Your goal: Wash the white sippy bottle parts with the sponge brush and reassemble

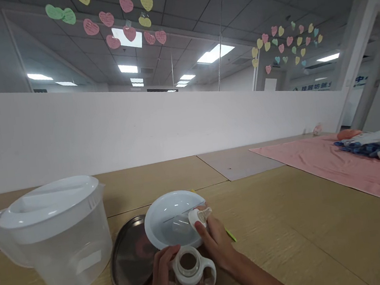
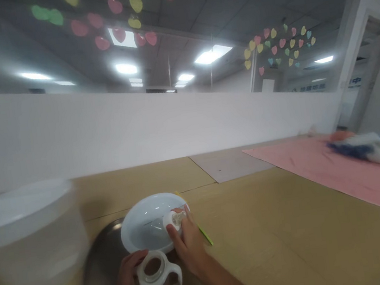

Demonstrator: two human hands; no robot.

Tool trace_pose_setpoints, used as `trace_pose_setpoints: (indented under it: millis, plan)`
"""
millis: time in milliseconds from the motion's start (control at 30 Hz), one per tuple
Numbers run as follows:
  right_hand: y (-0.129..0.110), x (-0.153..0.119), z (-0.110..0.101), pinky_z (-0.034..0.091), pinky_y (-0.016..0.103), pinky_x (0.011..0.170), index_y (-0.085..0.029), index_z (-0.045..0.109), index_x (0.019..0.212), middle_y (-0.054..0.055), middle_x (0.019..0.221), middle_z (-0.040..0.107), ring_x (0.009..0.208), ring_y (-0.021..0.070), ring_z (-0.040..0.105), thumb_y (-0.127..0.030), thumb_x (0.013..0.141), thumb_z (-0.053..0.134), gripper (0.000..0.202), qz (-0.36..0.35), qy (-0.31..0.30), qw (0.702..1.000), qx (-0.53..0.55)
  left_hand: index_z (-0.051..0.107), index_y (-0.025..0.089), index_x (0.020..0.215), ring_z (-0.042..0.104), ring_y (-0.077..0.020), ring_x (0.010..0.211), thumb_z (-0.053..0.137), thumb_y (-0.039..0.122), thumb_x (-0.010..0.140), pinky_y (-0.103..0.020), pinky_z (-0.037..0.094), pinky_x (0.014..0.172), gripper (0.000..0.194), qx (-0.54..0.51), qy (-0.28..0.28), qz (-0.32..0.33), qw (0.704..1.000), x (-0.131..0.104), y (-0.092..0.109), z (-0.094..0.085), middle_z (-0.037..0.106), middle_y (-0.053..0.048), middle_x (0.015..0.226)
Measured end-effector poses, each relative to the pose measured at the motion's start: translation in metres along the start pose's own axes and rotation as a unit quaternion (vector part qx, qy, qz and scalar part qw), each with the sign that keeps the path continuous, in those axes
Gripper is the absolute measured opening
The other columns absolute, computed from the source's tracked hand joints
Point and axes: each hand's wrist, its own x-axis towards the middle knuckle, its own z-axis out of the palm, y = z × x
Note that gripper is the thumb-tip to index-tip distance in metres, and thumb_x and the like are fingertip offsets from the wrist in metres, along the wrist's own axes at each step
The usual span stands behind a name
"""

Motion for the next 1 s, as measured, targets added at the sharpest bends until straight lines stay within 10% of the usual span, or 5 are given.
trace_pose_setpoints:
  millis: [433,767,1000]
  plan:
    - [-0.0086,0.0044,-0.0018,0.030,0.044,0.099,-0.021,0.056,0.079,0.003,0.079,0.063,0.079,0.0180,0.056,-0.040,0.089,0.044,0.025,-0.084,-0.032,0.991,-0.095,0.052,0.019,0.101,0.057,-0.0245,0.089,0.055,0.059,0.072,-0.035,0.050,0.075,0.050,0.005,0.001,0.030,1.000,0.0012,-0.0047,-0.0010,0.054,-0.011,0.100]
    - [-0.0016,0.0008,0.0001,0.044,0.029,0.070,-0.017,0.057,0.088,0.005,0.084,0.061,0.078,0.0177,0.057,-0.041,0.090,0.041,0.029,-0.035,0.019,0.999,-0.024,0.053,0.019,0.100,0.058,-0.0233,0.086,0.062,0.058,0.068,-0.035,0.050,0.077,0.052,-0.001,0.006,0.033,0.999,0.0011,-0.0076,0.0006,0.054,-0.009,0.098]
    - [-0.0019,-0.0012,0.0026,0.046,0.029,0.082,-0.017,0.053,0.107,0.008,0.102,0.061,0.095,0.0192,0.057,-0.037,0.089,0.045,0.028,-0.041,0.021,0.999,0.003,0.050,0.020,0.102,0.057,-0.0240,0.088,0.062,0.055,0.070,-0.035,0.051,0.075,0.050,0.017,-0.002,0.027,0.999,-0.0003,-0.0063,0.0010,0.052,-0.010,0.100]
